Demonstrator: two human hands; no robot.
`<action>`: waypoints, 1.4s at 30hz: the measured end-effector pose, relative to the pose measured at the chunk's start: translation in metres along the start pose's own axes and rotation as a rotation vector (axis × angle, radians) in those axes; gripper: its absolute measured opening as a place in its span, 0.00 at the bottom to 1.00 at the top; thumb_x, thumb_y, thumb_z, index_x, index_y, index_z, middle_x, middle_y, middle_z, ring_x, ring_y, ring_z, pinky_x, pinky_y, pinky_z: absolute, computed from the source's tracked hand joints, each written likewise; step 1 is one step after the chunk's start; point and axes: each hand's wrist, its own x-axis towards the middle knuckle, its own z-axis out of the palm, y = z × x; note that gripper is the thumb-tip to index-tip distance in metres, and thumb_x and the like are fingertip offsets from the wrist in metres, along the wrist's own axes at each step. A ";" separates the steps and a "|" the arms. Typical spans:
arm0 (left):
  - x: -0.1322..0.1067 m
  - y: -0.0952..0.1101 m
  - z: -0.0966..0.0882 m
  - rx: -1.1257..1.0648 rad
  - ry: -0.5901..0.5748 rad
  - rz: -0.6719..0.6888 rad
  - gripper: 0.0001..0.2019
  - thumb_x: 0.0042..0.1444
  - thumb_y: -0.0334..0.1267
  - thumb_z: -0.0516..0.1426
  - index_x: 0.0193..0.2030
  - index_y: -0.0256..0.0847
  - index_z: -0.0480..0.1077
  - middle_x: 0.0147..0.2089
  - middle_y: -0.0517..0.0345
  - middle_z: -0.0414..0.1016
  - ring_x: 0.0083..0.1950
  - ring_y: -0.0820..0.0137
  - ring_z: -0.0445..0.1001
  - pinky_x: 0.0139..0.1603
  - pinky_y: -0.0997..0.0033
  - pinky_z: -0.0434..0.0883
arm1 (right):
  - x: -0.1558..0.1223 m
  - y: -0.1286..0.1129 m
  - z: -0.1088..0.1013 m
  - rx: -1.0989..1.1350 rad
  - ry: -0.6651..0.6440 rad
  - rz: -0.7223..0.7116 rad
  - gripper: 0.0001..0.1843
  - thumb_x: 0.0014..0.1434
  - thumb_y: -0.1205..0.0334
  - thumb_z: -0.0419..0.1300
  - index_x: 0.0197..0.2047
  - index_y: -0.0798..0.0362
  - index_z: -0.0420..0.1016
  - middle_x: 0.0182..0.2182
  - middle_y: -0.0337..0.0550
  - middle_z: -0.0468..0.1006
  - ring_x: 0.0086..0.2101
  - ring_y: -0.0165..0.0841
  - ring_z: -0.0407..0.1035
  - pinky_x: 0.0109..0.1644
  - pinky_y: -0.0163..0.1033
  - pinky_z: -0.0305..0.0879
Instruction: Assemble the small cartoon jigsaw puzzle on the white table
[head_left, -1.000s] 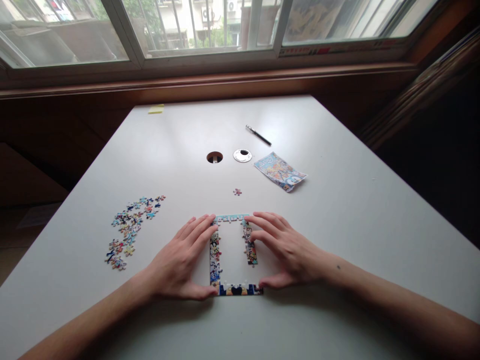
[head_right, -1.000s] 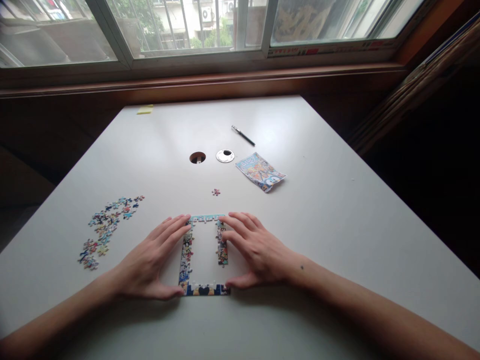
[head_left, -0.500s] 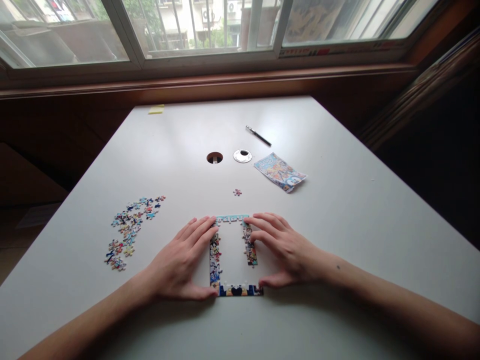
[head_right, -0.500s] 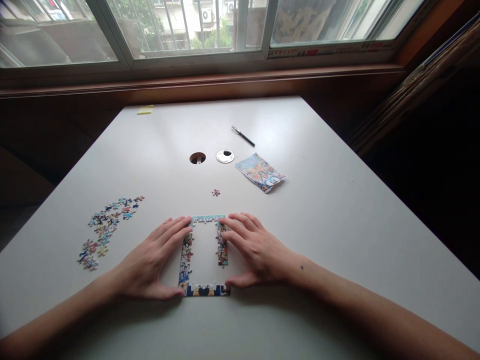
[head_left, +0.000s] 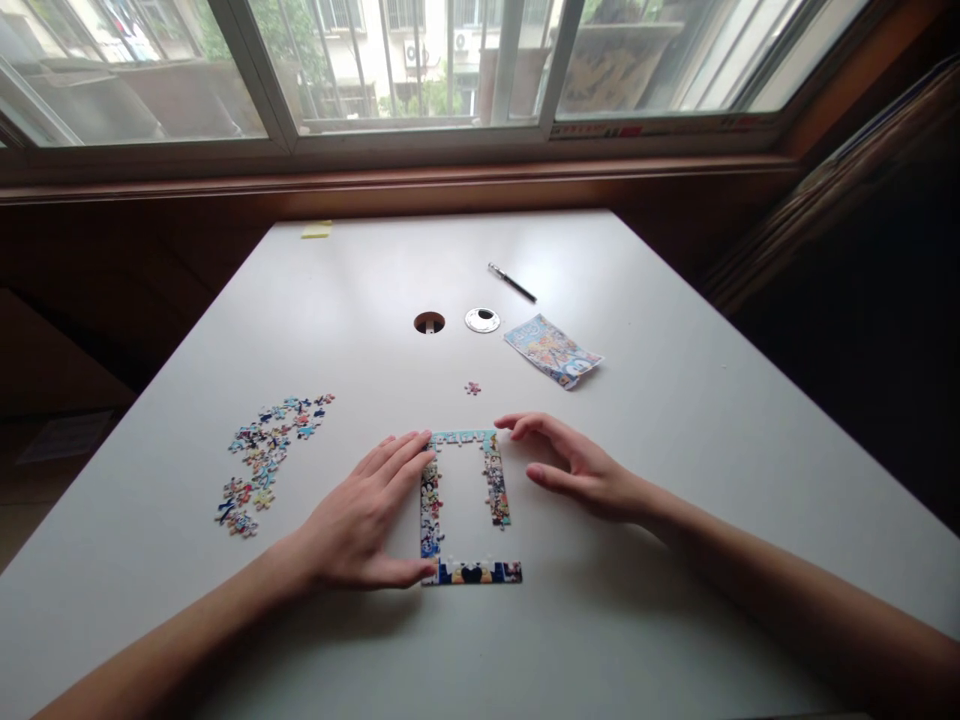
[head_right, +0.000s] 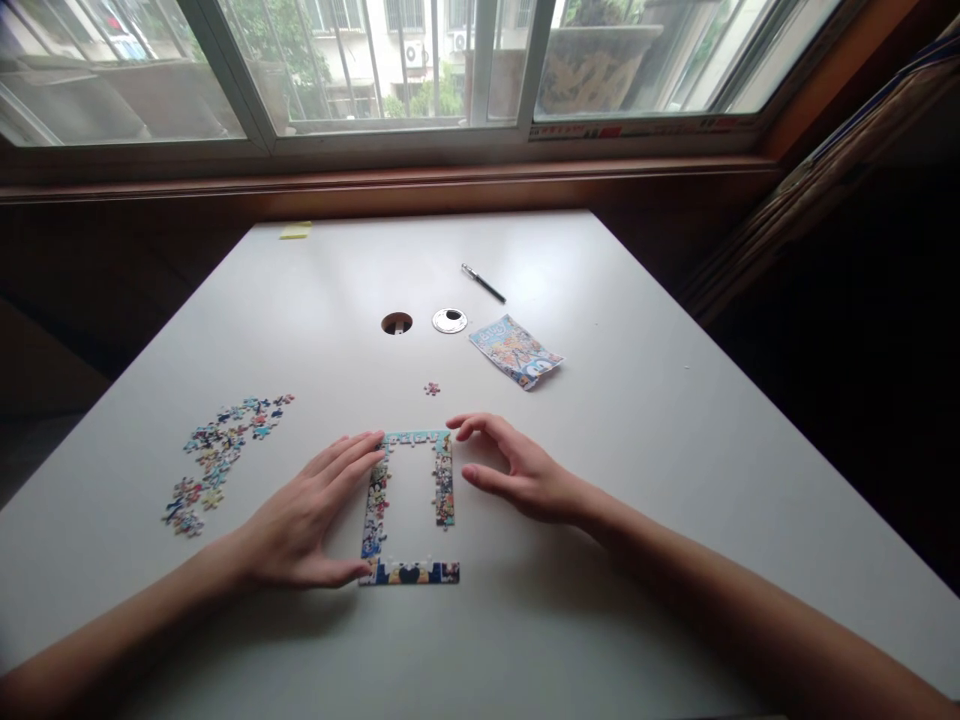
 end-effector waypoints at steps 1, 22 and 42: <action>0.000 0.000 0.000 -0.016 0.013 -0.003 0.48 0.53 0.60 0.58 0.72 0.36 0.45 0.75 0.42 0.41 0.74 0.49 0.43 0.73 0.45 0.50 | 0.005 0.003 -0.001 0.015 0.033 0.036 0.15 0.64 0.53 0.57 0.51 0.50 0.66 0.57 0.51 0.69 0.56 0.40 0.65 0.58 0.48 0.64; -0.002 -0.005 0.006 -0.141 0.230 0.043 0.26 0.61 0.40 0.56 0.65 0.40 0.57 0.67 0.42 0.60 0.67 0.54 0.59 0.66 0.50 0.64 | 0.070 0.009 -0.012 -0.300 0.146 0.186 0.09 0.59 0.59 0.62 0.42 0.53 0.74 0.30 0.41 0.79 0.27 0.29 0.72 0.30 0.36 0.68; -0.005 -0.003 0.004 -0.174 0.350 -0.006 0.09 0.60 0.29 0.54 0.47 0.42 0.67 0.44 0.52 0.74 0.48 0.64 0.71 0.52 0.60 0.68 | -0.024 -0.006 0.022 0.202 0.071 0.322 0.10 0.55 0.59 0.65 0.41 0.52 0.80 0.35 0.43 0.82 0.36 0.33 0.77 0.41 0.38 0.73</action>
